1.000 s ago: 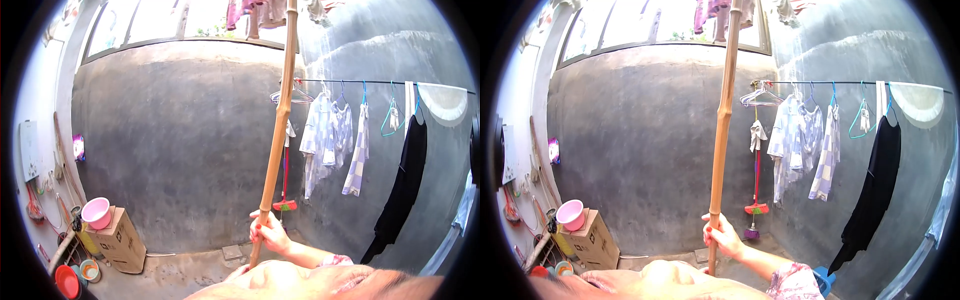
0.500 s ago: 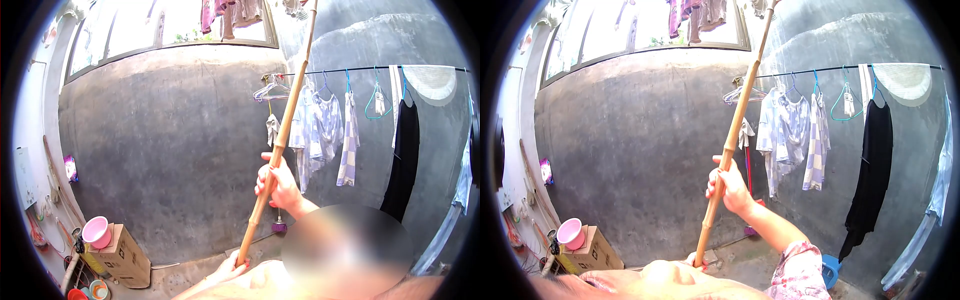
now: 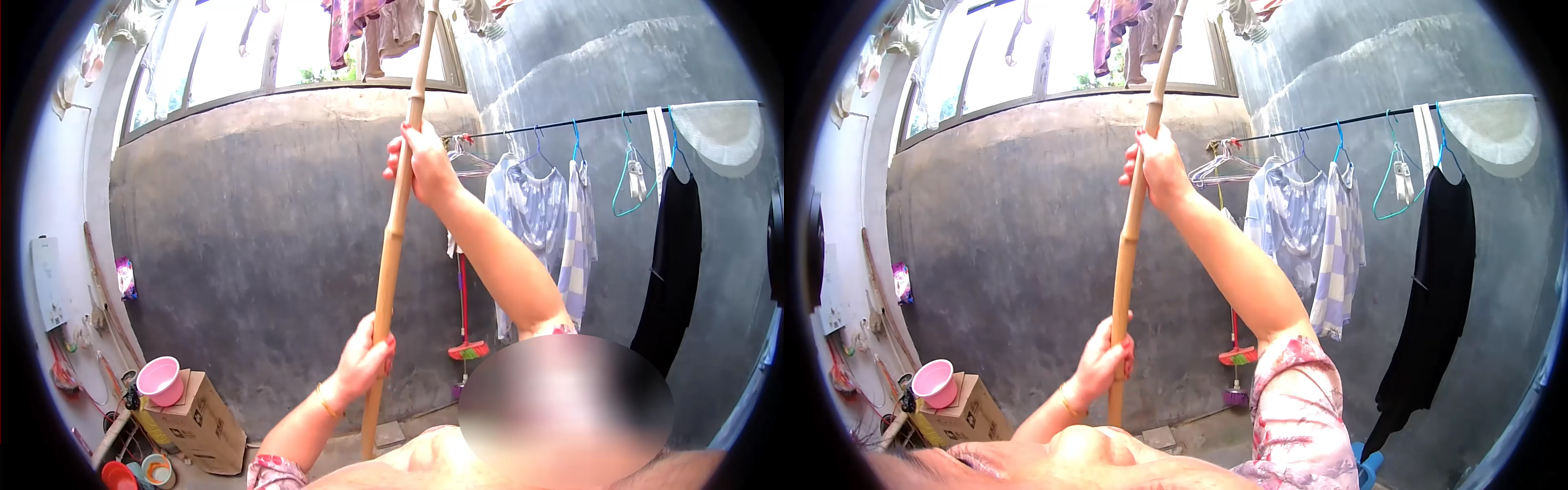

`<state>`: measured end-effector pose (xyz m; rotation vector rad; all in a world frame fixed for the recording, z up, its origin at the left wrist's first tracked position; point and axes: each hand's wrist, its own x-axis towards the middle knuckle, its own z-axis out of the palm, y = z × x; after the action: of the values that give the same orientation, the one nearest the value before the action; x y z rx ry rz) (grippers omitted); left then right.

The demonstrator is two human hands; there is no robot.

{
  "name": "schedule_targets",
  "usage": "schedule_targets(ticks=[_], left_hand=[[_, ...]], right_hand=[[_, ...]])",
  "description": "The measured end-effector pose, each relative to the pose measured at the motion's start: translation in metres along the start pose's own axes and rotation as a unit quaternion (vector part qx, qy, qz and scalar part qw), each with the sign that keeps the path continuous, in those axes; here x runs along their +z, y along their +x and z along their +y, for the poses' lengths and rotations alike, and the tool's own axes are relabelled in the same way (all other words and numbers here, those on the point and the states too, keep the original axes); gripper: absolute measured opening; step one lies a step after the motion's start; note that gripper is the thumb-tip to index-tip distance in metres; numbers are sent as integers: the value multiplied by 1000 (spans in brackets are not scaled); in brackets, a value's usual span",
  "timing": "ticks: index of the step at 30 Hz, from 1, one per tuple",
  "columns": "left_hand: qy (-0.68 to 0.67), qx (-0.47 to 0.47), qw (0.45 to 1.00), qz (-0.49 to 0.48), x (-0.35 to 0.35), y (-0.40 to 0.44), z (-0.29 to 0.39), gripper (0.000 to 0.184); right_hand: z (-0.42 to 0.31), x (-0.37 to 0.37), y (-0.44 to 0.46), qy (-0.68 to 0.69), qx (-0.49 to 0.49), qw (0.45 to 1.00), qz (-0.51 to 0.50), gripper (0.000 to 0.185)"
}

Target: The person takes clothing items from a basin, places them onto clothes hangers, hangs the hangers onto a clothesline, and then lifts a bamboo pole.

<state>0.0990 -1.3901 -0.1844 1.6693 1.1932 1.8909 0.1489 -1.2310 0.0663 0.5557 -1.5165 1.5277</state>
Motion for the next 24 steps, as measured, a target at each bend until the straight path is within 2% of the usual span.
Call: schedule_targets(ticks=[4, 8, 13, 16, 17, 18, 20, 21, 23, 24], left_hand=[[-60, 6, 998, 9, 8, 64, 30, 40], [-58, 38, 997, 20, 10, 120, 52, 36], [-63, 66, 996, -3, -2, 178, 81, 35], [-58, 78, 995, -12, -9, 203, 100, 27], [-45, 80, 996, -16, -13, 212, 104, 23], [-44, 91, 994, -34, -14, 219, 109, 21], [-5, 102, 995, -4, -9, 229, 117, 22], [-5, 103, 994, -21, -9, 236, 119, 22], [-6, 105, 993, -55, -8, 246, 120, 24], [-26, 108, 993, -39, -3, 248, 120, 25]], right_hand=[[-2, -15, 32, -66, -32, 997, 5, 23], [0, -23, 35, -105, -31, 993, -32, 35], [22, -34, 44, -42, -42, 996, -71, 35], [32, -35, 52, -30, -38, 995, -89, 36], [40, -33, 55, 1, -69, 995, -72, 34], [47, -38, 59, 40, -40, 995, -85, 32], [58, -51, 64, 116, 18, 987, -111, 30], [50, -58, 49, 152, 43, 966, -206, 31], [52, -50, 31, 159, 3, 978, -133, 31], [54, -49, 26, 162, -18, 982, -95, 31]])
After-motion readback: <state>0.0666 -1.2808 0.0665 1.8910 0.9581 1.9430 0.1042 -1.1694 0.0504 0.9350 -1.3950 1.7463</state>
